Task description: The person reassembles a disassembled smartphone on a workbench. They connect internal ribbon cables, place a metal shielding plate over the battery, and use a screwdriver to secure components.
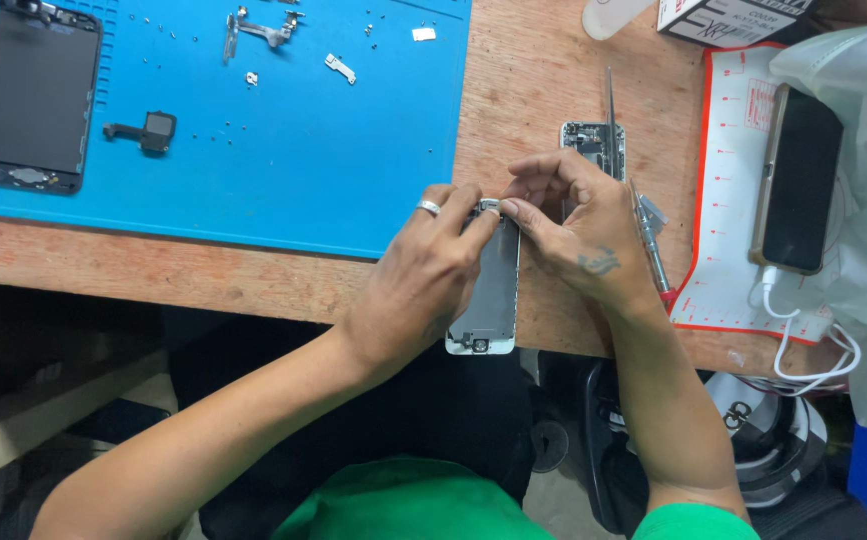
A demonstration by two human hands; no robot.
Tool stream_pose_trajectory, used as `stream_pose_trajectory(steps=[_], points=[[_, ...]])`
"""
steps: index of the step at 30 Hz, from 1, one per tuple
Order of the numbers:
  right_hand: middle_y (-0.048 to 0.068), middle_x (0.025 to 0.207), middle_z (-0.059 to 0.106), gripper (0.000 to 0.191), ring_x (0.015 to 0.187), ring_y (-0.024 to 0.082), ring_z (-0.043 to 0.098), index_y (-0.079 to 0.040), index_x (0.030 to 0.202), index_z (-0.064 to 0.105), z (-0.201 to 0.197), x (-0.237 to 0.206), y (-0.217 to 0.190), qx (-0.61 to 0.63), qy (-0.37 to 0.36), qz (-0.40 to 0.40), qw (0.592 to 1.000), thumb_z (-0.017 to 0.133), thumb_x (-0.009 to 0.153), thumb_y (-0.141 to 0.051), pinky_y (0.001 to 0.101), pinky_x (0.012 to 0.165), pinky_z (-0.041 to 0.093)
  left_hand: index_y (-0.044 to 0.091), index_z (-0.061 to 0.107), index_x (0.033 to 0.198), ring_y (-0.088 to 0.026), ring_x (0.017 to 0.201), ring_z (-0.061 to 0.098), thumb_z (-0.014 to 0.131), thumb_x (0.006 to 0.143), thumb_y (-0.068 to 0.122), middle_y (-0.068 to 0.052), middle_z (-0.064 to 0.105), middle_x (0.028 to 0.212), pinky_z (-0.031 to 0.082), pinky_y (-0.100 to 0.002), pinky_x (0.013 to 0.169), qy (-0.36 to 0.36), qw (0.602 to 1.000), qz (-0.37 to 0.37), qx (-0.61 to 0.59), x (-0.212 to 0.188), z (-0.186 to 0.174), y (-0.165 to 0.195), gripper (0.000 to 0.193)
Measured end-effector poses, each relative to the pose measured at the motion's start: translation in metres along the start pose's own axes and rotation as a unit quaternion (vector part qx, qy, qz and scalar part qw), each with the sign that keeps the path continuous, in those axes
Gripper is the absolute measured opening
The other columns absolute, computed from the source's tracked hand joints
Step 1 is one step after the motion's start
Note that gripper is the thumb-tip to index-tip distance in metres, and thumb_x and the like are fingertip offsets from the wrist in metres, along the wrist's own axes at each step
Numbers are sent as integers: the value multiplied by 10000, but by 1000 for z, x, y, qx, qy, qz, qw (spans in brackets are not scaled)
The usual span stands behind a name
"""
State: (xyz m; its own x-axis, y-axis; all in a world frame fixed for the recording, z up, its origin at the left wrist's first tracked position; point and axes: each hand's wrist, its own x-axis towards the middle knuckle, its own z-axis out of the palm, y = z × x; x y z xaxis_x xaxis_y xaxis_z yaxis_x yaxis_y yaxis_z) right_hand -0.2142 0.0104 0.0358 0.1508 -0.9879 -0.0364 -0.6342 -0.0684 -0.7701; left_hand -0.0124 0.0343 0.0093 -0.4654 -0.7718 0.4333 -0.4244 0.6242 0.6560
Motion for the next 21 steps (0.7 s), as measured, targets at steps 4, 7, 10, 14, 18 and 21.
stream_pose_trajectory(steps=[4,7,10,14,18,21], points=[[71,1007,744,265,929,103,717,13,1178,651,0,2,-1,57,-5,16,998,745,935,-37,231,805,585,-123,564,1184,-390,1160,542,603,790,-42,-282,552,1206,467,-421,1024,-9,998,12,65,0,2,1,404],[70,1000,745,258,914,95,712,12,1179,658,0,2,-3,29,6,25,999,739,942,-51,228,785,582,-128,562,1194,-394,1180,534,593,791,-42,-296,546,1229,459,-426,1037,-12,997,5,75,0,4,1,413],[64,967,735,268,866,88,698,14,1170,669,1,2,-4,2,13,24,1000,758,930,-66,226,739,575,-137,554,1235,-391,1201,527,592,797,-48,-291,541,1244,456,-425,1050,-5,998,1,67,-1,7,1,449],[48,922,716,279,814,78,682,19,1158,666,5,5,-2,6,5,-7,1000,782,920,-71,220,699,568,-140,547,1253,-393,1211,522,600,781,-44,-288,534,1259,451,-429,1059,-5,998,5,66,-4,8,-1,484],[39,879,699,279,754,70,652,18,1134,667,7,6,0,1,10,1,1000,799,906,-75,213,642,539,-145,545,1257,-392,1210,521,602,777,-46,-283,536,1261,447,-424,1064,-3,998,4,55,-4,10,-2,493],[27,874,700,269,743,61,655,11,1126,664,8,6,1,4,9,6,1000,788,903,-74,206,630,534,-165,540,1279,-381,1213,527,601,784,-46,-281,545,1257,446,-411,1077,4,998,9,62,-5,10,-2,513]])
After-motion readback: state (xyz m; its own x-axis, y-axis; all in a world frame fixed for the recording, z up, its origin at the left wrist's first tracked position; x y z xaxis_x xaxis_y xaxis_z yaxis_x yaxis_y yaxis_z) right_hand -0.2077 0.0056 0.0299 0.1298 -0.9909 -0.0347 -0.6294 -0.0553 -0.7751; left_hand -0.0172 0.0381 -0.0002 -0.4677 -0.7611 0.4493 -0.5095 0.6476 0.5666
